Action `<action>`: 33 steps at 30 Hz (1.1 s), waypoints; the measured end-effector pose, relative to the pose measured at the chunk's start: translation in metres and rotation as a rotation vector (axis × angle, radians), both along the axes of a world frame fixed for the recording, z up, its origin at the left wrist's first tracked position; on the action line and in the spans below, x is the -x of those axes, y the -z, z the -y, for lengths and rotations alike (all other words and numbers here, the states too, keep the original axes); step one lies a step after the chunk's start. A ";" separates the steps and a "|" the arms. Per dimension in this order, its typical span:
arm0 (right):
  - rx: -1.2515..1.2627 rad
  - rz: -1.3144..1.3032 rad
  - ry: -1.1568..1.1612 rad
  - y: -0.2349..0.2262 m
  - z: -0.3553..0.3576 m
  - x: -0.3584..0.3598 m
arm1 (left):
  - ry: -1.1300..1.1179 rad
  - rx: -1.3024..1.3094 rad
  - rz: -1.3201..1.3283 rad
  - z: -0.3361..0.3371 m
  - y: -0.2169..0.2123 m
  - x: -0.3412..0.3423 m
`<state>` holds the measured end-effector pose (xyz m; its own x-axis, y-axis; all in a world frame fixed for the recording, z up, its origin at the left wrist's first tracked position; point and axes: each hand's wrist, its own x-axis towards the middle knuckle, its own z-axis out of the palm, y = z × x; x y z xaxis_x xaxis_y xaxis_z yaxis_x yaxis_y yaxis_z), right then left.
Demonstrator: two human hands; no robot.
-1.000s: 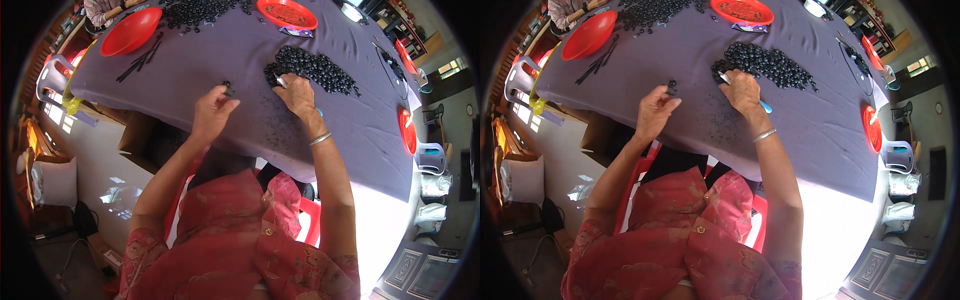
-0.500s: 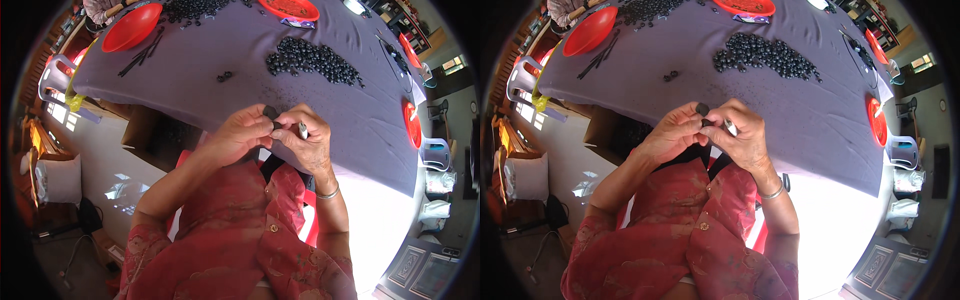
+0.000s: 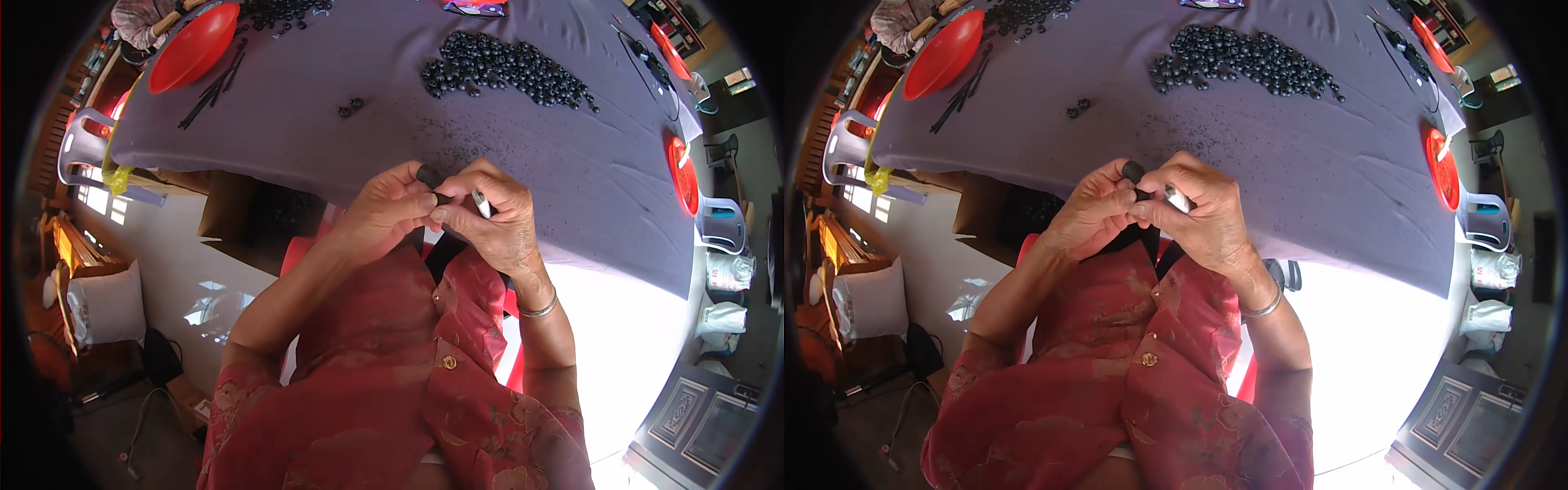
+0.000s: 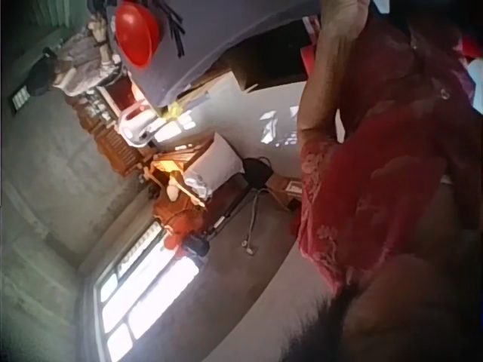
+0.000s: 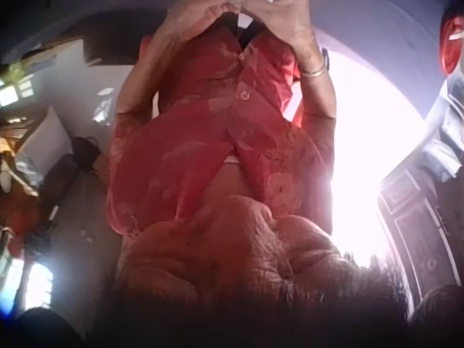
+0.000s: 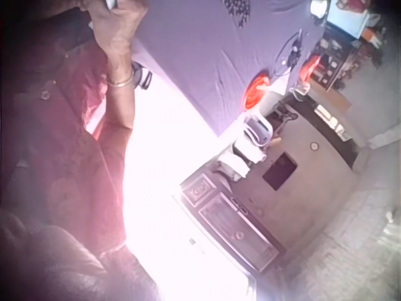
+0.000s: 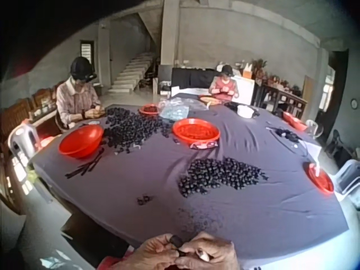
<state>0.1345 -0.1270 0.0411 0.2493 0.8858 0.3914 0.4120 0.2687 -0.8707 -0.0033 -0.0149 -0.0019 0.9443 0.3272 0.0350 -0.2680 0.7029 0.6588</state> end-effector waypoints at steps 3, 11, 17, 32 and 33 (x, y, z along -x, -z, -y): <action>0.064 -0.126 -0.007 -0.006 0.002 0.002 | 0.046 0.022 0.000 0.000 -0.001 0.000; 0.155 0.047 0.196 -0.018 0.008 -0.001 | -0.034 0.079 0.018 0.004 -0.010 0.002; 0.071 0.326 0.113 -0.015 0.011 0.001 | -0.118 0.067 0.031 0.002 -0.002 0.001; -0.014 0.373 0.100 -0.002 0.003 0.009 | -0.080 0.024 0.045 0.000 -0.004 0.006; -0.007 0.343 0.082 -0.002 0.003 0.009 | -0.081 0.025 0.044 0.000 -0.004 0.006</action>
